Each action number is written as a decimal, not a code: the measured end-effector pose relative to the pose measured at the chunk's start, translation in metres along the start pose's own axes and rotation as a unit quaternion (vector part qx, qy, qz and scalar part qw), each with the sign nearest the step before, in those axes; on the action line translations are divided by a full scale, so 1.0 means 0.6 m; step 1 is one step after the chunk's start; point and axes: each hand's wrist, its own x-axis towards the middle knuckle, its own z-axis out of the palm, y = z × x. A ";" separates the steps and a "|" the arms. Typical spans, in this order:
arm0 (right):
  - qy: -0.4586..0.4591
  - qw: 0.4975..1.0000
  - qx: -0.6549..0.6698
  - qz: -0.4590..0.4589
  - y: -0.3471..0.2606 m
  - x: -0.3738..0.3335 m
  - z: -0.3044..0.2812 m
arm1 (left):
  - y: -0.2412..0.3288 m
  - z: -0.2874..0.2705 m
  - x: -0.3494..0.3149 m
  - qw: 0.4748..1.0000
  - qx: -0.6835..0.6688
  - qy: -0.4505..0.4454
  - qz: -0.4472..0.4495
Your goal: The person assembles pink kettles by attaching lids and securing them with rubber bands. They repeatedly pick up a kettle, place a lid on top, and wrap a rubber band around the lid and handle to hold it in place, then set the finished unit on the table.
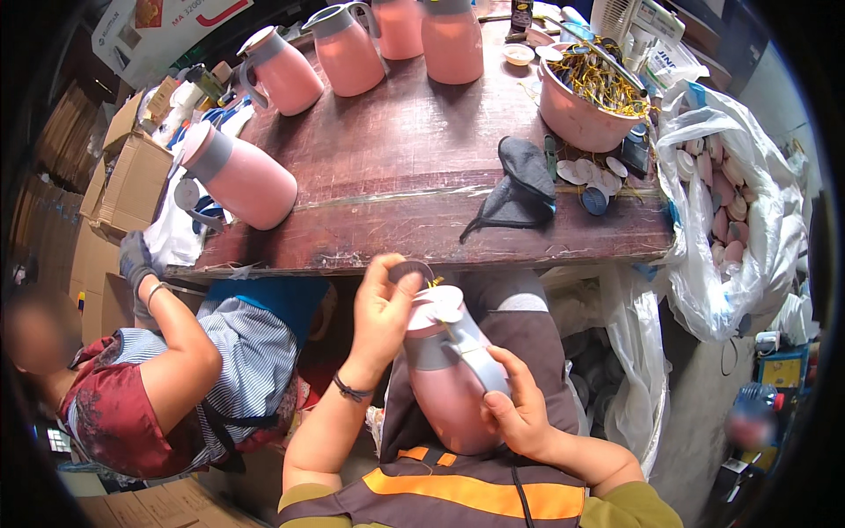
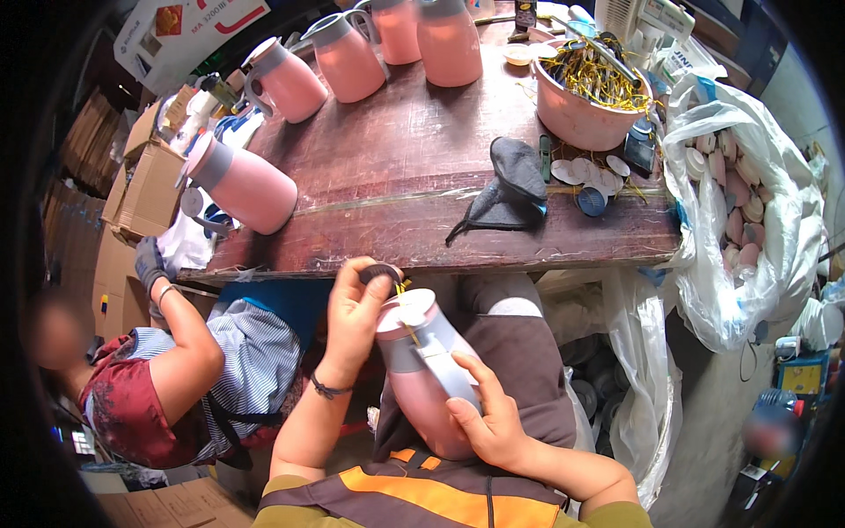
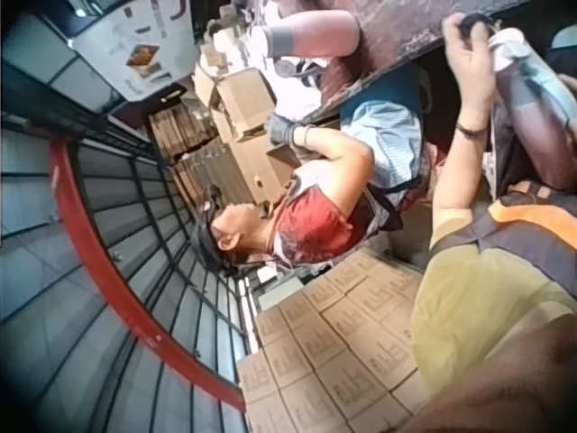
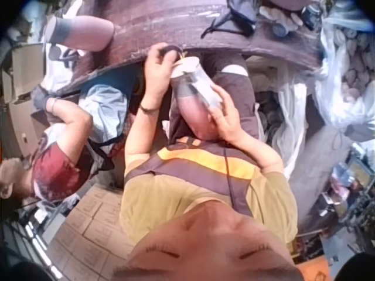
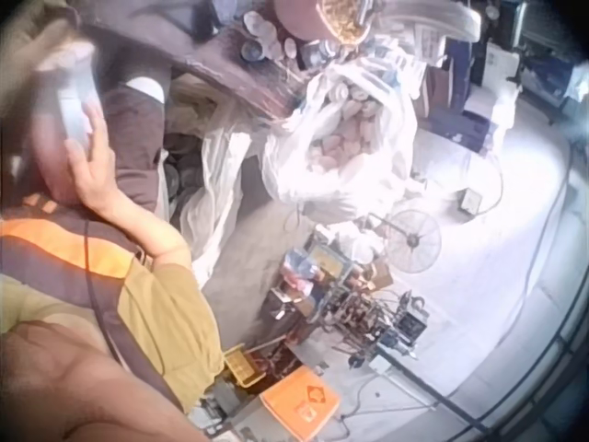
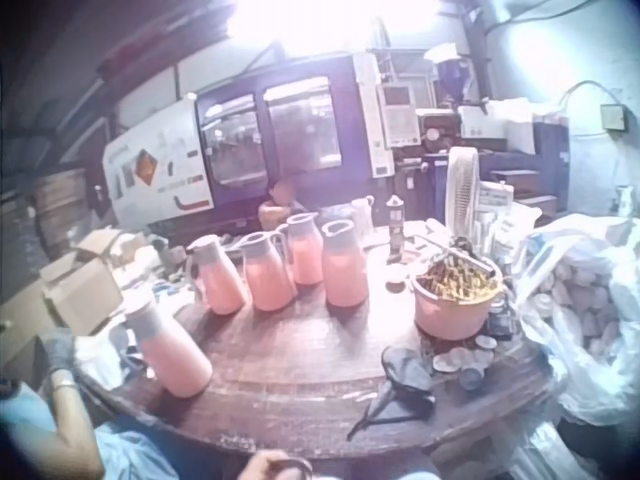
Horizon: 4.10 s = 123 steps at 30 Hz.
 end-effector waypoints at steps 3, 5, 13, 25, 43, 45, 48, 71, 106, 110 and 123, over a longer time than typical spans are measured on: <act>0.041 0.998 -0.045 -0.010 -0.006 0.006 -0.014 | -0.018 0.016 -0.024 0.997 -0.056 -0.031 -0.042; 0.067 0.996 -0.056 -0.025 -0.031 0.012 -0.020 | 0.017 0.040 -0.035 0.997 -0.065 -0.020 -0.040; 0.110 0.976 -0.188 0.015 -0.034 0.059 -0.020 | 0.066 0.060 -0.087 0.985 0.107 0.018 0.133; 0.131 0.935 -0.216 -0.248 -0.145 0.114 0.047 | 0.077 -0.010 -0.146 0.871 0.129 -0.148 0.451; 0.126 0.694 -0.582 -0.404 -0.230 0.655 -0.053 | -0.125 -0.165 0.186 0.726 0.637 0.195 0.171; 0.191 0.586 -0.670 -0.413 -0.261 0.757 -0.072 | -0.124 -0.167 0.186 0.735 0.626 0.197 0.172; 0.227 0.567 -0.717 -0.336 -0.356 0.855 -0.067 | -0.123 -0.174 0.182 0.733 0.632 0.193 0.162; 0.141 0.954 0.258 -0.058 0.054 0.338 -0.083 | -0.124 -0.085 0.113 0.932 -0.250 -0.175 -0.199; 0.144 0.664 -0.617 0.398 0.637 -0.164 -0.498 | -0.050 -0.073 -0.028 0.944 0.014 -0.020 -0.329; 0.288 0.738 -0.440 0.422 0.480 -0.122 -0.476 | -0.070 -0.078 -0.041 0.957 -0.011 0.046 -0.285; 0.206 0.885 -0.273 -0.316 0.053 -0.034 -0.155 | -0.147 -0.015 -0.109 0.943 -0.155 0.156 -0.252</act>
